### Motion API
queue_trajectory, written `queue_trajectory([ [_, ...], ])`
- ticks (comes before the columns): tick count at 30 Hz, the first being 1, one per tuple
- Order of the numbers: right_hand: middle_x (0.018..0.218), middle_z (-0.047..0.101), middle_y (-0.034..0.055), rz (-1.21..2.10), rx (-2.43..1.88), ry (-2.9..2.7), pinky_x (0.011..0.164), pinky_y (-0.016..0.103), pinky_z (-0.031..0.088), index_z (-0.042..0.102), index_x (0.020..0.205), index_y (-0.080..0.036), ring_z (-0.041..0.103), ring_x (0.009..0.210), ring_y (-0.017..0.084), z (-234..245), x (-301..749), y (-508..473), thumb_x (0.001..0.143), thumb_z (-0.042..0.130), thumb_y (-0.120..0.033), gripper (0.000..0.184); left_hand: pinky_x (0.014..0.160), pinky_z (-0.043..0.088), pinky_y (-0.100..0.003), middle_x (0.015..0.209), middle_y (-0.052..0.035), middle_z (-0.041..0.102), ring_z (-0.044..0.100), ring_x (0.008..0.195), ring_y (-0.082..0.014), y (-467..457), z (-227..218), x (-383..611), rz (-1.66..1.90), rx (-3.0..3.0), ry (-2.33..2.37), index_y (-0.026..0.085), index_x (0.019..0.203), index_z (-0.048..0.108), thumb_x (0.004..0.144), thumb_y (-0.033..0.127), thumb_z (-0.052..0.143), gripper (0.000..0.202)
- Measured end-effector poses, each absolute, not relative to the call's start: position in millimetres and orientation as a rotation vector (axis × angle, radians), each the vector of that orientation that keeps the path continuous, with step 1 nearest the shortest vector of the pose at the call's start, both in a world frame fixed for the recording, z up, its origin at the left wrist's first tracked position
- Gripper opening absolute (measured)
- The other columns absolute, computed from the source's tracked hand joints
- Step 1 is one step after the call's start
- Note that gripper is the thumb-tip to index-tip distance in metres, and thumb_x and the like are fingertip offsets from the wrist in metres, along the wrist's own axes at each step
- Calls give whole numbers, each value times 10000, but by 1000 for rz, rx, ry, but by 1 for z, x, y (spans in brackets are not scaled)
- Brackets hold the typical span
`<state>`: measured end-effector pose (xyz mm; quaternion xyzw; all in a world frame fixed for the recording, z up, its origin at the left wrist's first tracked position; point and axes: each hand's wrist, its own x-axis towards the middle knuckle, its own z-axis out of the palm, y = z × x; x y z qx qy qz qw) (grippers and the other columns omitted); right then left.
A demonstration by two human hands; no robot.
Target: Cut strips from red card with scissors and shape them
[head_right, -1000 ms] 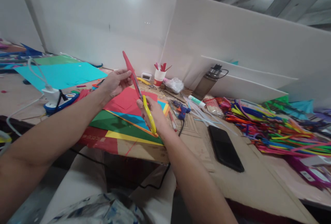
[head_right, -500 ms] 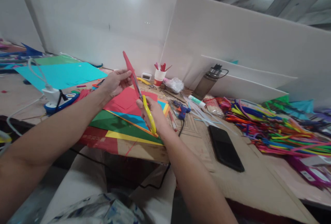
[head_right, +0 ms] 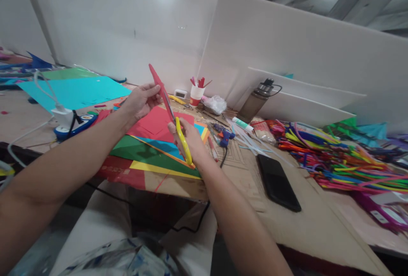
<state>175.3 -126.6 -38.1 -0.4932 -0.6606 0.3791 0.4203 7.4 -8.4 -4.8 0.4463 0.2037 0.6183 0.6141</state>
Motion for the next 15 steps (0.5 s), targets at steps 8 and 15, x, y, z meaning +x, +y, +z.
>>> queue_trajectory([
  [8, 590, 509, -58, 945, -1228, -1661, 306, 172, 377, 543, 1015, -209, 441, 357, 67, -38, 176, -127, 857, 506, -665, 484, 540, 481, -193, 588, 14, 600, 544, 503, -54, -13, -4, 9, 1397, 1058, 488, 105, 708, 667, 784, 84, 702, 86],
  [15, 549, 486, -65, 955, -1232, -1641, 299, 173, 342, 540, 998, -210, 422, 335, 69, -36, 174, -129, 852, 495, -683, 497, 548, 480, -193, 593, 13, 605, 536, 501, -49, -15, -2, 10, 1400, 1043, 513, 106, 706, 668, 788, 79, 697, 91],
])
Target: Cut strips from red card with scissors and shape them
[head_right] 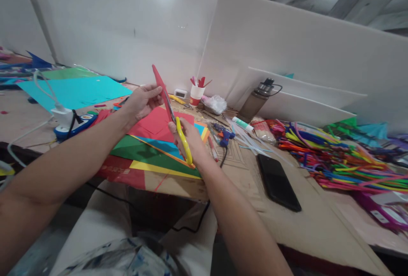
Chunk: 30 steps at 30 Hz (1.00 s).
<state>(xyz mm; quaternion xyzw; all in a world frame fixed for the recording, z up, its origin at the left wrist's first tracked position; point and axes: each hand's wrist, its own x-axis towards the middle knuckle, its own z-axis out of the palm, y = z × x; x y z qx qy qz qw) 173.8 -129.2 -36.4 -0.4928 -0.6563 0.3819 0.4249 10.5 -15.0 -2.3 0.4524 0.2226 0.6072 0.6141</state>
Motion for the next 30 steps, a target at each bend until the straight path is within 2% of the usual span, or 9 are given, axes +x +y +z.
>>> queue_trajectory([
  [9, 533, 481, -79, 959, -1202, -1627, 303, 165, 338, 505, 911, -211, 404, 328, 59, -36, 173, -130, 844, 509, -676, 470, 535, 481, -188, 595, 14, 604, 535, 500, -48, -13, -4, 10, 1397, 1058, 493, 108, 703, 666, 770, 98, 726, 90],
  [15, 489, 443, -92, 989, -1217, -1613, 292, 169, 323, 504, 903, -214, 380, 316, 64, -36, 172, -129, 838, 543, -650, 443, 535, 481, -181, 587, 20, 600, 533, 493, -44, -13, -3, 10, 1387, 1049, 516, 116, 711, 667, 759, 106, 738, 86],
  [22, 507, 469, -80, 969, -1235, -1604, 288, 175, 329, 506, 895, -216, 392, 319, 68, -37, 173, -129, 835, 552, -640, 431, 545, 484, -176, 596, 17, 616, 534, 496, -41, -15, -3, 10, 1387, 1044, 523, 122, 708, 664, 761, 113, 736, 90],
  [27, 516, 475, -78, 983, -1252, -1630, 284, 179, 342, 505, 905, -220, 403, 325, 72, -36, 173, -128, 802, 617, -619, 427, 555, 499, -186, 618, 15, 624, 564, 527, -56, -11, -3, 7, 1448, 1024, 497, 138, 719, 656, 761, 190, 760, 124],
  [30, 525, 478, -72, 969, -1260, -1647, 291, 174, 348, 514, 913, -218, 409, 337, 69, -36, 173, -128, 809, 612, -620, 427, 551, 499, -187, 596, 19, 606, 554, 518, -56, -9, -3, 6, 1462, 1024, 500, 133, 724, 655, 770, 164, 747, 108],
])
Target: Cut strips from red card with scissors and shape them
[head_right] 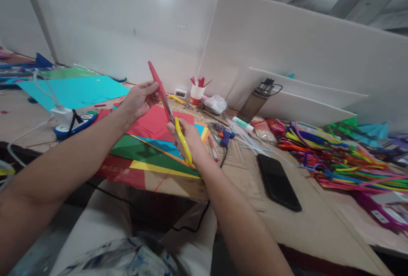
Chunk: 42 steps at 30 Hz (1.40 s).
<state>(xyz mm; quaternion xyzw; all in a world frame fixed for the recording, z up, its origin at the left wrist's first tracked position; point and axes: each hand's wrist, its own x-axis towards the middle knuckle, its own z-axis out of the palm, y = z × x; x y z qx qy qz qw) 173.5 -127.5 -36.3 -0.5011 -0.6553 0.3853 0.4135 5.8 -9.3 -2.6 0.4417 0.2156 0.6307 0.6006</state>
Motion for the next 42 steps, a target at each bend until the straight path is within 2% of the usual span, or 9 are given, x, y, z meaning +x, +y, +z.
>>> queue_trajectory([
  [9, 575, 511, -54, 925, -1235, -1685, 320, 173, 370, 545, 1018, -221, 454, 369, 75, -41, 177, -126, 854, 545, -634, 444, 538, 481, -179, 594, 18, 597, 540, 502, -45, -15, -4, 11, 1414, 1048, 495, 119, 700, 656, 774, 135, 737, 111],
  [15, 555, 487, -63, 916, -1240, -1678, 314, 168, 352, 513, 922, -223, 432, 361, 68, -41, 177, -125, 854, 526, -656, 438, 543, 470, -176, 595, 15, 598, 535, 508, -44, -13, -6, 12, 1417, 1066, 474, 119, 713, 673, 762, 148, 754, 98],
  [25, 535, 469, -76, 936, -1211, -1656, 323, 178, 346, 478, 903, -228, 401, 348, 67, -42, 177, -124, 843, 538, -653, 433, 532, 471, -170, 601, 10, 610, 532, 505, -40, -13, -6, 13, 1414, 1051, 454, 115, 702, 678, 755, 131, 754, 94],
  [35, 535, 492, -55, 867, -1234, -1678, 365, 178, 334, 488, 865, -224, 447, 408, 87, -43, 178, -121, 847, 559, -603, 385, 548, 474, -167, 589, 16, 602, 530, 508, -40, -14, -6, 13, 1411, 1050, 476, 118, 707, 679, 759, 131, 746, 86],
  [42, 541, 493, -51, 876, -1231, -1690, 366, 176, 322, 508, 875, -226, 439, 409, 86, -43, 178, -122, 848, 541, -632, 409, 564, 489, -184, 622, 12, 633, 552, 518, -56, -12, -4, 9, 1446, 1033, 508, 156, 713, 658, 767, 224, 756, 131],
])
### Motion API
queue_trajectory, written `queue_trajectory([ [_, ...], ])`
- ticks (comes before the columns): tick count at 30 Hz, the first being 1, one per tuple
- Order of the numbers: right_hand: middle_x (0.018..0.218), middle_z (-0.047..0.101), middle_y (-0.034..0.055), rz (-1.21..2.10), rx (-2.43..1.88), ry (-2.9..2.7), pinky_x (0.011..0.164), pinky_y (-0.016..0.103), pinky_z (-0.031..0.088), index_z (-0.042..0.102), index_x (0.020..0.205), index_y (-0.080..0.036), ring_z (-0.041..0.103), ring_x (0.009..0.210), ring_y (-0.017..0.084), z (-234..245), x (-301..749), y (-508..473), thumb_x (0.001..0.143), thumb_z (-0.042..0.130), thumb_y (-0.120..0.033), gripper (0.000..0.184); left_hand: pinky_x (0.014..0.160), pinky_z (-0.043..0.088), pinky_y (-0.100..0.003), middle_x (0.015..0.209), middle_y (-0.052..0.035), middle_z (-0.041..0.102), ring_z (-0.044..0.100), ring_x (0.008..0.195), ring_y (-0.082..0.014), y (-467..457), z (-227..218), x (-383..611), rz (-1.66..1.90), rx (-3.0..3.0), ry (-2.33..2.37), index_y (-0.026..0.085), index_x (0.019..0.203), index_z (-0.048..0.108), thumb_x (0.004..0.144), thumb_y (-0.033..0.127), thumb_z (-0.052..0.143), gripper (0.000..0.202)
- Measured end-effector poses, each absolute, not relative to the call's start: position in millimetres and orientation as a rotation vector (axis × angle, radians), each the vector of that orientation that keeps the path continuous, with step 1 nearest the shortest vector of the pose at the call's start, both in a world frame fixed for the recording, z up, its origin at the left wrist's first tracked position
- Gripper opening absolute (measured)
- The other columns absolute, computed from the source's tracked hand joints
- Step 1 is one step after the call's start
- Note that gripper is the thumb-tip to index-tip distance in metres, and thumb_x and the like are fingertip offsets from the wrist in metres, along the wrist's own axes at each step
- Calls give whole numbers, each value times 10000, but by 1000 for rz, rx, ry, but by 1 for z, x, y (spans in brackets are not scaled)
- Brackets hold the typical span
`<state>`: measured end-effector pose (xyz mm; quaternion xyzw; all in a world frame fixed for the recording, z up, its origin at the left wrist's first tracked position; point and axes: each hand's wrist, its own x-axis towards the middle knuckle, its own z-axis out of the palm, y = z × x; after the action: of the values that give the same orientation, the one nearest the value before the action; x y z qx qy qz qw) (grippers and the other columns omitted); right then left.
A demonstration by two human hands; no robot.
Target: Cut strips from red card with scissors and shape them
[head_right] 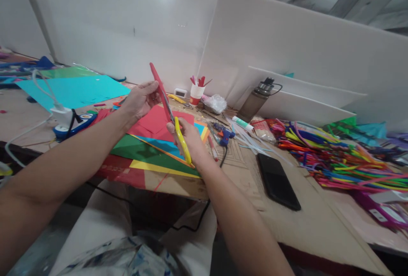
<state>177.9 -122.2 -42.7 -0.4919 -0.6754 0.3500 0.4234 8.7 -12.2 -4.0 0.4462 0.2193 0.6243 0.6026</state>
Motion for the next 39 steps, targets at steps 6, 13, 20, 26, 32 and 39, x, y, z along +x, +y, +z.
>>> queue_trajectory([
  [6, 540, 480, -55, 860, -1221, -1735, 366, 164, 333, 477, 859, -227, 437, 400, 73, -42, 178, -124, 876, 493, -651, 425, 554, 492, -185, 601, 15, 621, 552, 508, -54, -10, -4, 8, 1463, 1037, 482, 137, 719, 662, 763, 152, 747, 97],
  [13, 540, 469, -60, 860, -1222, -1726, 342, 157, 320, 460, 855, -222, 425, 384, 62, -42, 178, -123, 871, 475, -682, 461, 521, 475, -183, 599, 16, 622, 545, 491, -51, -14, -6, 13, 1437, 1060, 459, 123, 712, 672, 759, 157, 749, 96],
  [20, 543, 471, -60, 852, -1216, -1714, 330, 165, 315, 460, 863, -226, 411, 374, 65, -44, 177, -122, 873, 482, -673, 448, 531, 478, -174, 598, 20, 620, 542, 497, -45, -13, -7, 12, 1442, 1074, 469, 131, 716, 672, 769, 159, 742, 92],
  [26, 527, 478, -51, 828, -1191, -1713, 365, 163, 322, 462, 827, -215, 445, 413, 75, -44, 178, -121, 869, 511, -653, 443, 526, 480, -174, 597, 14, 619, 541, 496, -45, -14, -6, 13, 1439, 1041, 454, 119, 709, 667, 790, 128, 711, 93],
  [32, 527, 491, -47, 858, -1199, -1687, 354, 169, 321, 481, 849, -214, 434, 399, 77, -44, 177, -121, 852, 534, -655, 445, 538, 486, -176, 606, 13, 611, 544, 505, -47, -14, -6, 13, 1442, 1043, 463, 122, 713, 665, 788, 130, 720, 93],
  [39, 526, 489, -54, 881, -1218, -1675, 341, 179, 329, 484, 859, -214, 417, 376, 76, -43, 176, -122, 844, 520, -677, 465, 543, 484, -178, 608, 19, 611, 542, 507, -48, -13, -6, 12, 1434, 1038, 471, 130, 709, 652, 789, 159, 721, 110],
])
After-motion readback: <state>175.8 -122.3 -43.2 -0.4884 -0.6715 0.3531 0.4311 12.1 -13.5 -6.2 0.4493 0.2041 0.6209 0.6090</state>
